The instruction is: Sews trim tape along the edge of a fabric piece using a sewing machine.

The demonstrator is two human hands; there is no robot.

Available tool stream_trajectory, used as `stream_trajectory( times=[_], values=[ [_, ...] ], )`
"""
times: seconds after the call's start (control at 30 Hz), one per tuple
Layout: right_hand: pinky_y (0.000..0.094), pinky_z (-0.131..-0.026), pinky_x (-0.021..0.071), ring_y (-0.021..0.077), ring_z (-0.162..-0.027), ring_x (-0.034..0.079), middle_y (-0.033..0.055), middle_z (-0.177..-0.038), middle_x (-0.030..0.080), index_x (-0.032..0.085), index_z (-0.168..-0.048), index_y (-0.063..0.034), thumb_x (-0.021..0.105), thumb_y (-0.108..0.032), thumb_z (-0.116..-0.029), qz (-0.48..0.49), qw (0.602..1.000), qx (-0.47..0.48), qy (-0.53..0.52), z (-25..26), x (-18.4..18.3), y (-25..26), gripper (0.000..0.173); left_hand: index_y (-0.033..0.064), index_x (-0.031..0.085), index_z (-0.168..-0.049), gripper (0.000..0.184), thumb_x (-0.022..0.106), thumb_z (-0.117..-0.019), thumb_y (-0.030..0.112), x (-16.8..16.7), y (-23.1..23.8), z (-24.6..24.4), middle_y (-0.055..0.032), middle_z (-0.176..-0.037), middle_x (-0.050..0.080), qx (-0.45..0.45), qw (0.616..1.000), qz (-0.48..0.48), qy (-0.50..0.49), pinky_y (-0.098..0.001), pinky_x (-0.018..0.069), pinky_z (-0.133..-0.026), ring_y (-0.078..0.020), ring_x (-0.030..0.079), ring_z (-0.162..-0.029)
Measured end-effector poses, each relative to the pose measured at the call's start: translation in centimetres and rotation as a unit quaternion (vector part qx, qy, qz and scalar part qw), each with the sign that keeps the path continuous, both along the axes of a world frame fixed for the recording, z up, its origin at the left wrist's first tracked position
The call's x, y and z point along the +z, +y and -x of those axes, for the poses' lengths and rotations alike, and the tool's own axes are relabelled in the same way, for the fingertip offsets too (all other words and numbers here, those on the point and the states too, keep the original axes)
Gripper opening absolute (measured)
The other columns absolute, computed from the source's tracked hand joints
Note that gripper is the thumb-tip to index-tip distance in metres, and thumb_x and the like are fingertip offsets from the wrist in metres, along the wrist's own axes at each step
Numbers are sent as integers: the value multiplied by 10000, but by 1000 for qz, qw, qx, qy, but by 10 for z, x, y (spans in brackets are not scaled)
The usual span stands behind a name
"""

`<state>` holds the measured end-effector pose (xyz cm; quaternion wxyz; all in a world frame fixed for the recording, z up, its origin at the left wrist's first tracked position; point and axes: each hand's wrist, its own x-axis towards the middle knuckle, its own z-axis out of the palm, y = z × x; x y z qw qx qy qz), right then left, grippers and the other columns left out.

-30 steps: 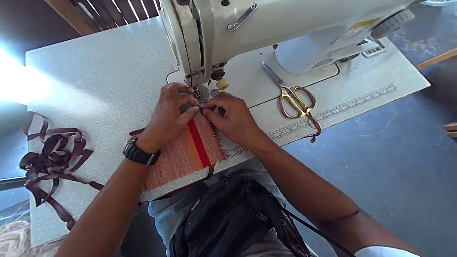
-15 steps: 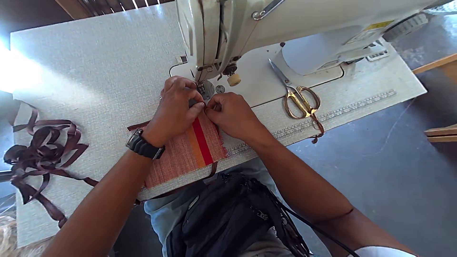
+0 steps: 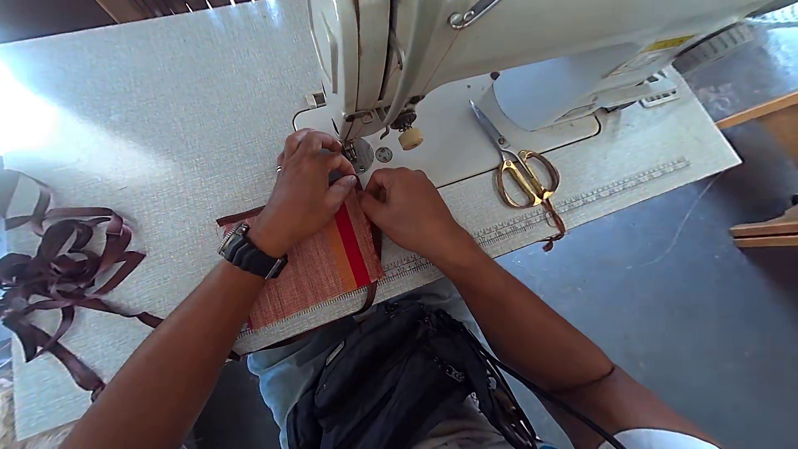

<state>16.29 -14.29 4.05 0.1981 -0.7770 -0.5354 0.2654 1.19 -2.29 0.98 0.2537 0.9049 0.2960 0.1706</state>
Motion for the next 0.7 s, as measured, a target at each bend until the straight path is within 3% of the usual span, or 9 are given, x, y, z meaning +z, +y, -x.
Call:
stream_trajectory(
  times=[0.1, 0.2, 0.33, 0.47, 0.7],
  values=[
    [438, -492, 473, 208, -581, 609, 34, -659, 606, 646, -878, -133, 642, -302, -1007, -9, 999, -7, -51, 3, -1, -2, 213, 172, 755, -967, 145, 642, -975, 261, -2, -4, 2, -88, -1353, 574, -13, 1000, -17, -14, -609, 326, -1113, -360, 391, -1398],
    [431, -495, 461, 229, -597, 581, 51, -726, 583, 633, -997, -114, 688, -274, -982, -71, 994, 0, -81, 3, -7, -4, 169, 162, 755, -971, 135, 646, -972, 241, -4, -5, 3, -100, -1367, 562, -19, 999, -28, -26, -626, 336, -1095, -380, 395, -1389],
    [395, -611, 526, 241, -793, 621, 90, -931, 600, 722, -1151, -117, 693, -206, -959, -213, 968, 45, -126, -2, -29, -6, 213, 153, 746, -976, 142, 647, -970, 254, -4, -7, 3, -106, -1362, 555, -14, 999, -31, -26, -624, 333, -1093, -376, 404, -1375],
    [356, -672, 513, 247, -887, 606, 90, -954, 604, 784, -1110, -158, 665, -212, -976, -283, 945, 62, -154, -5, -42, -10, 187, 147, 744, -973, 150, 634, -965, 250, -4, -6, 3, -109, -1357, 561, -17, 999, -41, -26, -620, 328, -1101, -375, 406, -1379],
    [378, -710, 506, 269, -929, 601, 108, -1049, 634, 794, -1162, -204, 595, -259, -1018, -263, 939, 88, -203, -8, -45, -18, 252, 158, 741, -998, 189, 604, -994, 287, -4, -7, 2, -87, -1371, 560, -13, 998, -51, -21, -603, 303, -1134, -350, 384, -1408]
  ],
)
